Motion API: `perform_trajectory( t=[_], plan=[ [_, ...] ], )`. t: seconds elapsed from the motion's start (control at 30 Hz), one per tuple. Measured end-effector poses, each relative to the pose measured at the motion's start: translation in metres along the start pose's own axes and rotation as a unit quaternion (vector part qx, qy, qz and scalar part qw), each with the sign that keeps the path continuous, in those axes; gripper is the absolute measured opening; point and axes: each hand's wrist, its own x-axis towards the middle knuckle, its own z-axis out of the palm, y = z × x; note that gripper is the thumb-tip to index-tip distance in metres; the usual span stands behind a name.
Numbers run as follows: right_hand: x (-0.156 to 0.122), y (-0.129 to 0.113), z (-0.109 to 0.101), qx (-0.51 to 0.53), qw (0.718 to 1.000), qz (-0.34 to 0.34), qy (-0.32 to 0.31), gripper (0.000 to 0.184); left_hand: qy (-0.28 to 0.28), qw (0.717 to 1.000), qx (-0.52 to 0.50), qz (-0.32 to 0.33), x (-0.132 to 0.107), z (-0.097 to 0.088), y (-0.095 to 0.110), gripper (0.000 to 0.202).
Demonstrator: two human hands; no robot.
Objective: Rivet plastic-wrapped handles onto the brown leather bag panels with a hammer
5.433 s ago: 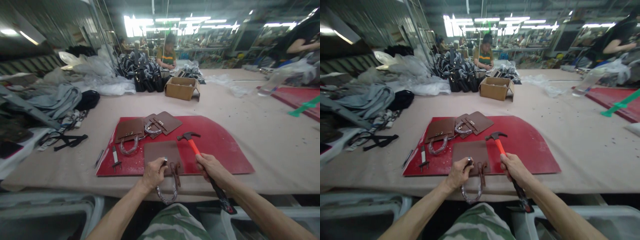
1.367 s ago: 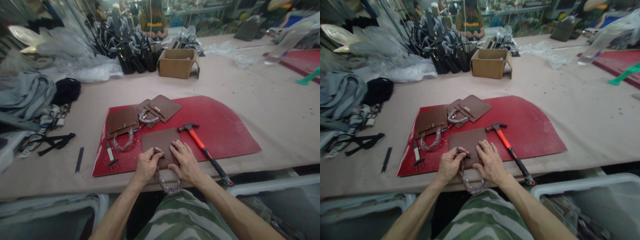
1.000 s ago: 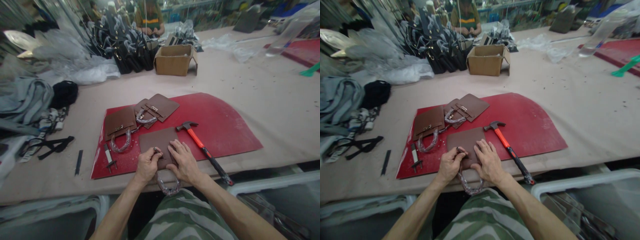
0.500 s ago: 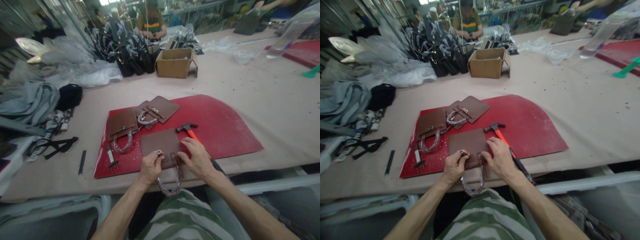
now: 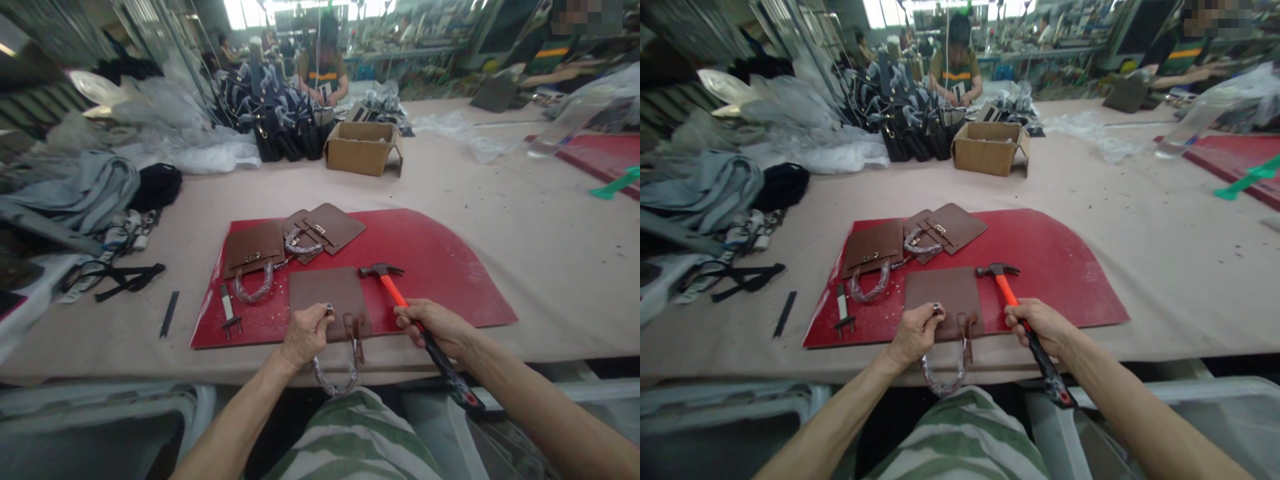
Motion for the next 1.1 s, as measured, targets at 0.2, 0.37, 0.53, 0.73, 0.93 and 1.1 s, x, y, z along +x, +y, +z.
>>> perform_trajectory(
  t=[0.2,0.37,0.53,0.73,0.93,1.1],
  plan=[
    [-0.042,-0.045,0.014,-0.013,0.978,-0.158,0.139,0.040,-0.002,1.000,-0.001,0.002,0.001,-0.001,-0.001,0.014],
    [-0.068,-0.050,0.023,-0.266,0.869,-0.352,0.222,0.033,0.000,1.000,0.004,0.027,-0.002,0.001,-0.004,0.016],
    [-0.080,-0.046,0.020,-0.400,0.788,-0.411,0.222,0.030,0.006,0.999,-0.004,0.037,-0.002,0.002,-0.005,0.015],
    [-0.091,-0.053,0.027,-0.321,0.765,-0.448,0.334,0.024,0.005,0.999,0.009,0.042,-0.003,0.003,-0.006,0.015],
    [-0.092,-0.050,0.027,-0.366,0.799,-0.404,0.254,0.029,0.004,0.999,0.015,0.042,-0.005,0.005,-0.009,0.016],
    [-0.092,-0.042,0.028,-0.358,0.823,-0.369,0.240,0.033,-0.001,0.999,0.011,0.039,-0.004,0.003,-0.005,0.017]
  ],
)
